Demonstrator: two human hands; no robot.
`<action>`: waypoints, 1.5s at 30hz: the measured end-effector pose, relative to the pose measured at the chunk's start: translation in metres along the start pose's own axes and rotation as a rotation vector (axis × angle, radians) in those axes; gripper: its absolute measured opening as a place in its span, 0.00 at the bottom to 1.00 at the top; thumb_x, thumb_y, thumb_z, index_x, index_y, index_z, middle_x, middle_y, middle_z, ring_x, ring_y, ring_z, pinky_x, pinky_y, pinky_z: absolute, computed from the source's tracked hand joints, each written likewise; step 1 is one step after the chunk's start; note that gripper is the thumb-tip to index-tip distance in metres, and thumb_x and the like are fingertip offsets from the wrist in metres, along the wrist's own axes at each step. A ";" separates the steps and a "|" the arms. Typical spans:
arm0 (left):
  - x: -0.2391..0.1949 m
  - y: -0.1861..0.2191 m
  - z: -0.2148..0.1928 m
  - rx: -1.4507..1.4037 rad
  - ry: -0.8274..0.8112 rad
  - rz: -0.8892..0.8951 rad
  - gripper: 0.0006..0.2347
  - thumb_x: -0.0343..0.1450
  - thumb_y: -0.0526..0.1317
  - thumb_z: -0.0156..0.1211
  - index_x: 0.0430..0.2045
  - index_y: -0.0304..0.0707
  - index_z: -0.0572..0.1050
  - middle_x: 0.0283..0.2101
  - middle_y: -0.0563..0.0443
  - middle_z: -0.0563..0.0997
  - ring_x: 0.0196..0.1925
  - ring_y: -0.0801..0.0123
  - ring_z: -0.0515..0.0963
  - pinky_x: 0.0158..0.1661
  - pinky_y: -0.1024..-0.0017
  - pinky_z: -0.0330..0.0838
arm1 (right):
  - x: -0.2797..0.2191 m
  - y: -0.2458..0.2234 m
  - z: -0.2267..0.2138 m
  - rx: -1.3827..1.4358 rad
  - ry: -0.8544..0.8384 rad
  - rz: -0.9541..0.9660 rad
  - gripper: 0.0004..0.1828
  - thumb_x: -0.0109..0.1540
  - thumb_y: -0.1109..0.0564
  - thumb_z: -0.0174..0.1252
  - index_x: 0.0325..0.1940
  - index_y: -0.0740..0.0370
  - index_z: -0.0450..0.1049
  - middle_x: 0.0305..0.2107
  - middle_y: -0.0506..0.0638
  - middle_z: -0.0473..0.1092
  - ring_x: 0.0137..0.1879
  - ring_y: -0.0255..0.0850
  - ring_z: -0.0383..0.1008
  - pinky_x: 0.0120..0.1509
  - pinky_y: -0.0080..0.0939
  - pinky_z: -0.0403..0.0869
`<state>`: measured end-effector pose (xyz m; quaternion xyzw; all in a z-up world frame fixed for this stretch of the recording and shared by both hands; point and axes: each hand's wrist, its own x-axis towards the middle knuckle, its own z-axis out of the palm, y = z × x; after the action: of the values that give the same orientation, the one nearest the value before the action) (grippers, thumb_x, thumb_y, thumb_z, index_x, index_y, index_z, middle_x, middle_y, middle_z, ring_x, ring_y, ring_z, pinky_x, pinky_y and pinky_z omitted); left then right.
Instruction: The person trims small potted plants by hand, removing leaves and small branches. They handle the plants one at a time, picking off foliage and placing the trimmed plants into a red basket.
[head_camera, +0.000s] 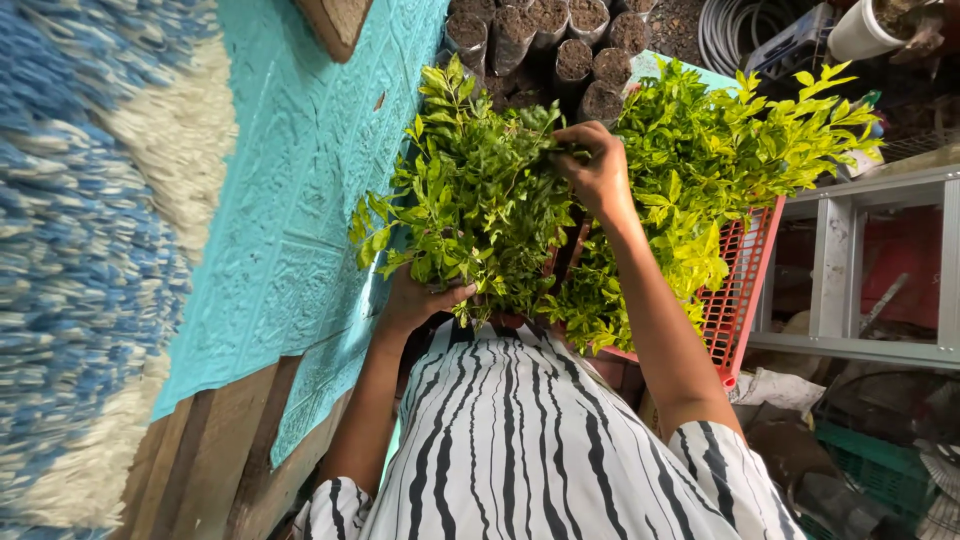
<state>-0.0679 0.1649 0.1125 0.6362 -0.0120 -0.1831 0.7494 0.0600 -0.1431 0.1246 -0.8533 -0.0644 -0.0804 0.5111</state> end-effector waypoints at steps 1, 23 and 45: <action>0.001 -0.001 0.000 0.000 0.000 0.002 0.28 0.60 0.37 0.76 0.55 0.34 0.72 0.31 0.56 0.80 0.26 0.79 0.77 0.27 0.78 0.73 | 0.001 -0.004 -0.003 0.000 0.000 -0.002 0.15 0.57 0.67 0.68 0.48 0.63 0.80 0.44 0.50 0.74 0.49 0.39 0.78 0.54 0.37 0.77; 0.002 0.012 -0.005 -0.031 0.023 -0.036 0.31 0.60 0.35 0.76 0.59 0.34 0.71 0.42 0.51 0.82 0.34 0.75 0.82 0.28 0.75 0.79 | -0.111 -0.018 0.056 -0.119 -0.217 -0.419 0.14 0.54 0.60 0.68 0.43 0.63 0.77 0.55 0.58 0.69 0.68 0.58 0.65 0.71 0.55 0.64; 0.052 -0.043 0.010 -0.067 -0.347 0.022 0.17 0.61 0.36 0.76 0.41 0.34 0.78 0.39 0.56 0.81 0.41 0.74 0.79 0.46 0.73 0.75 | -0.062 0.076 0.052 0.423 0.192 0.445 0.12 0.69 0.57 0.65 0.38 0.69 0.75 0.26 0.45 0.70 0.28 0.31 0.63 0.29 0.33 0.63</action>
<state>-0.0329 0.1353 0.0616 0.5695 -0.1422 -0.2822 0.7589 0.0178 -0.1351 0.0221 -0.7097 0.1568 -0.0316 0.6861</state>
